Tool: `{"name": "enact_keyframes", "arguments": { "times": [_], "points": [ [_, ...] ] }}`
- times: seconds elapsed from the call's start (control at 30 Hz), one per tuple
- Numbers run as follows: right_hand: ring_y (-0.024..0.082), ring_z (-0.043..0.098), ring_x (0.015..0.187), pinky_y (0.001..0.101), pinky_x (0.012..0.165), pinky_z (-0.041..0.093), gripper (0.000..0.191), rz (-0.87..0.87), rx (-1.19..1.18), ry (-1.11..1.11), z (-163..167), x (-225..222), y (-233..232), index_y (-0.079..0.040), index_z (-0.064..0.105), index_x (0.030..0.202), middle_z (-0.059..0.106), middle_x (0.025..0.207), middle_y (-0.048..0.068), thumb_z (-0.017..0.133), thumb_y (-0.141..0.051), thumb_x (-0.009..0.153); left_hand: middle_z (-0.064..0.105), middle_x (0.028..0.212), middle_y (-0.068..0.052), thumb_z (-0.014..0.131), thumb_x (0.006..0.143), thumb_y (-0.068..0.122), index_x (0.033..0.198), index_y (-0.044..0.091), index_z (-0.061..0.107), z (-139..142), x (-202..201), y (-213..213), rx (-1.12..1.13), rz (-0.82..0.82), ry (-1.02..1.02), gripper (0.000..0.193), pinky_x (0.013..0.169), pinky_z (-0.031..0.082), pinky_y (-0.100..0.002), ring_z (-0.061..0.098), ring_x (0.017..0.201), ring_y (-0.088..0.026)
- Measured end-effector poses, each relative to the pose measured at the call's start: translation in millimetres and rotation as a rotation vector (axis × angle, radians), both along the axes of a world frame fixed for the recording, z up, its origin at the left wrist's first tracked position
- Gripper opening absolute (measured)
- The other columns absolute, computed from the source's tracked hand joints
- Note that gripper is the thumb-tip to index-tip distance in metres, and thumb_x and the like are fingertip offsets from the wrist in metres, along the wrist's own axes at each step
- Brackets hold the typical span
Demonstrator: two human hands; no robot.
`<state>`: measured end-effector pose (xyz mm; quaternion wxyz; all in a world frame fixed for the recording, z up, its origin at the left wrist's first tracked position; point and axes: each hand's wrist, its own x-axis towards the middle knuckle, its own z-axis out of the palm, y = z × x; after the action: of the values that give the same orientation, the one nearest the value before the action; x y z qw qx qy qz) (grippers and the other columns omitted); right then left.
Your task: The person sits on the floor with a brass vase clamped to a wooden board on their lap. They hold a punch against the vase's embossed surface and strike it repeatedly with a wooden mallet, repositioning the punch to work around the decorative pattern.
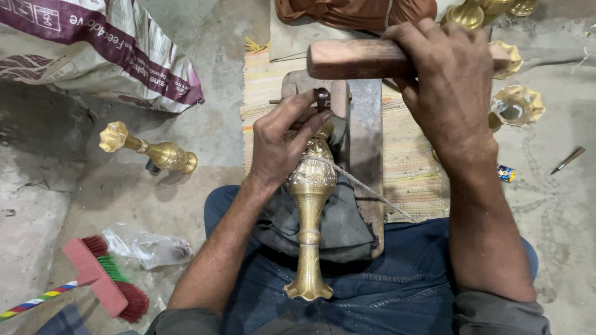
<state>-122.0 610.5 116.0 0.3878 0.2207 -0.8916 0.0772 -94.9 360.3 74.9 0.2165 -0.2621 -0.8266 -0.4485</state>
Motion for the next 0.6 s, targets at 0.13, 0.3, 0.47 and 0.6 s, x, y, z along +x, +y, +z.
{"name": "enact_keyframes", "arguments": {
  "times": [0.13, 0.3, 0.47, 0.6],
  "points": [
    [0.017, 0.065, 0.101, 0.0387, 0.089, 0.049, 0.030, 0.212, -0.437, -0.293, 7.9, -28.4, 35.2, -0.013, 0.065, 0.119, 0.068, 0.109, 0.000, 0.081, -0.017, 0.094, 0.075, 0.105, -0.006, 0.079, 0.096, 0.009, 0.128, 0.007, 0.067, -4.0, -25.8, 34.2, -0.035, -0.012, 0.021, 0.034, 0.080, 0.067, -0.028, 0.077, 0.095, -0.014],
    [0.027, 0.064, 0.096, 0.0486, 0.090, 0.045, 0.034, 0.125, -0.012, -0.101, 6.8, -40.9, 44.3, -0.007, 0.066, 0.110, 0.070, 0.100, 0.007, 0.086, -0.010, 0.083, 0.074, 0.101, -0.005, 0.082, 0.097, 0.010, 0.121, 0.009, 0.068, -6.8, -41.7, 45.0, -0.052, 0.015, 0.027, 0.027, 0.078, 0.065, -0.030, 0.077, 0.091, -0.014],
    [0.031, 0.066, 0.099, 0.0483, 0.083, 0.045, 0.042, 0.059, 0.063, -0.086, -1.3, -23.1, 42.3, -0.006, 0.065, 0.112, 0.071, 0.103, 0.010, 0.088, -0.013, 0.078, 0.075, 0.102, -0.005, 0.080, 0.094, 0.010, 0.128, 0.006, 0.067, -14.6, -32.3, 47.3, -0.007, 0.003, 0.012, 0.036, 0.076, 0.066, -0.028, 0.077, 0.090, -0.014],
    [0.028, 0.064, 0.097, 0.0448, 0.084, 0.045, 0.034, 0.032, -0.007, -0.101, -5.1, -22.0, 32.8, -0.006, 0.064, 0.112, 0.069, 0.104, 0.008, 0.085, -0.011, 0.086, 0.075, 0.103, -0.005, 0.081, 0.097, 0.010, 0.126, 0.008, 0.067, -15.3, -32.0, 35.7, -0.029, 0.005, 0.032, 0.032, 0.078, 0.065, -0.029, 0.077, 0.092, -0.014]
  ]
}}
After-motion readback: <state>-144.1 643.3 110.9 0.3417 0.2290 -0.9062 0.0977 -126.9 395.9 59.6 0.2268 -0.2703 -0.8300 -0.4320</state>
